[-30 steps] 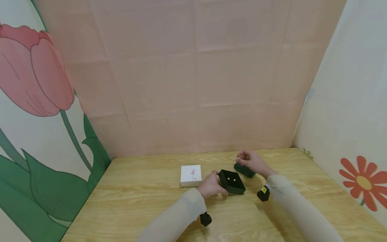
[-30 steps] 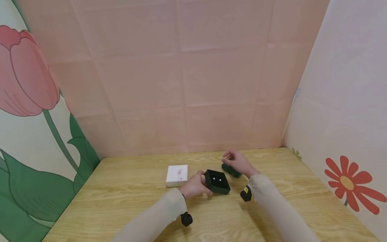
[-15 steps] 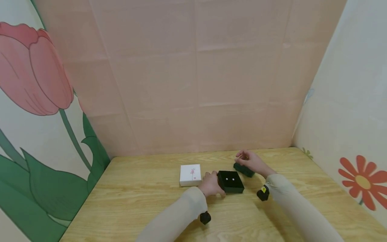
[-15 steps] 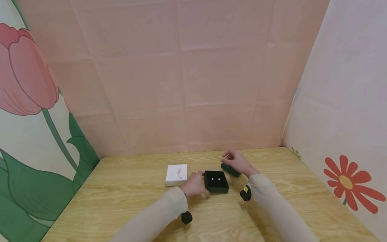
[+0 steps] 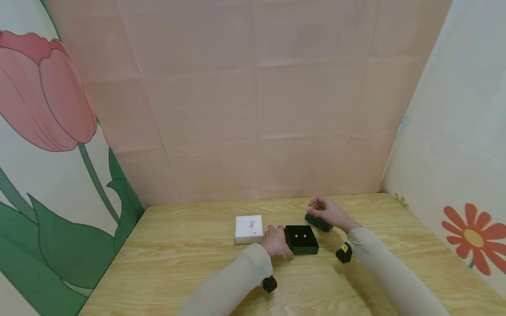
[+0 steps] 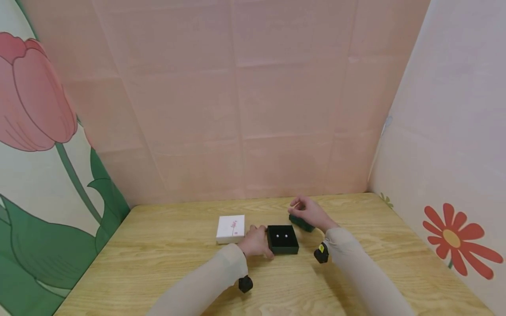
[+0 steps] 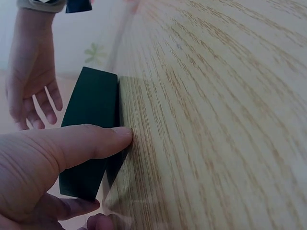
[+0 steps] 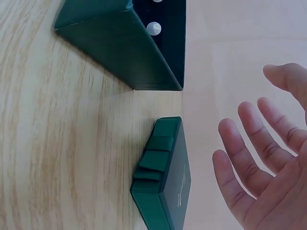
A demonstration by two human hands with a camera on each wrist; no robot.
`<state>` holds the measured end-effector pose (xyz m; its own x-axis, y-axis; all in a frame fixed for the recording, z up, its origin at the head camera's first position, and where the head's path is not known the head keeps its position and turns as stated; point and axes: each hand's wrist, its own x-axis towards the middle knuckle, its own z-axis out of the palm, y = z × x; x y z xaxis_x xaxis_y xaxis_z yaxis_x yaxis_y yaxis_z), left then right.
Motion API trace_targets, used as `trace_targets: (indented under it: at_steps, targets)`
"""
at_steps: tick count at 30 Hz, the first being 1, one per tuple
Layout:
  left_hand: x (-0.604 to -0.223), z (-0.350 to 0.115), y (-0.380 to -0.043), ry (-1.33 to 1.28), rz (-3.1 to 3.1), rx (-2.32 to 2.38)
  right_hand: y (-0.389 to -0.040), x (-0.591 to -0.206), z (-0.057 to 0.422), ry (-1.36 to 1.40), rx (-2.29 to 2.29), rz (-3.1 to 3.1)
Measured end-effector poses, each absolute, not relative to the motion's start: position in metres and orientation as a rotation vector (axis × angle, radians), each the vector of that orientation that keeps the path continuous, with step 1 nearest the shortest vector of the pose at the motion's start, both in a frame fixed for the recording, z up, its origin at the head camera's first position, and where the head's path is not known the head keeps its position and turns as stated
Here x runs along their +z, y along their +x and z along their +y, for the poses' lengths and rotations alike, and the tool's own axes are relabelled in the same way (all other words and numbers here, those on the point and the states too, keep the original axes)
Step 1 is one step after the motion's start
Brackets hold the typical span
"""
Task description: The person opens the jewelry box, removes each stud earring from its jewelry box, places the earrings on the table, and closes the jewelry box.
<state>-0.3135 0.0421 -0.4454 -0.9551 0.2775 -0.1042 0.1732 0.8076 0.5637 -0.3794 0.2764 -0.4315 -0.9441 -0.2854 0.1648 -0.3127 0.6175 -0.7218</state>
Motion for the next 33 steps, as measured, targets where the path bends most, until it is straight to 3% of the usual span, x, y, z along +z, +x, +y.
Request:
trace_targets:
  at_steps: [27, 33]
  targets:
    - [-0.4527, 0.0422, -0.3177, 0.342, 2.795, 0.864, -0.3743, -0.4337, 0.2734, 0.479, 1.248, -2.809]
    - [-0.4526, 0.0417, -0.3177, 0.355, 2.786, 0.891, -0.3701, -0.4354, 0.2705, 0.581, 1.276, -2.809]
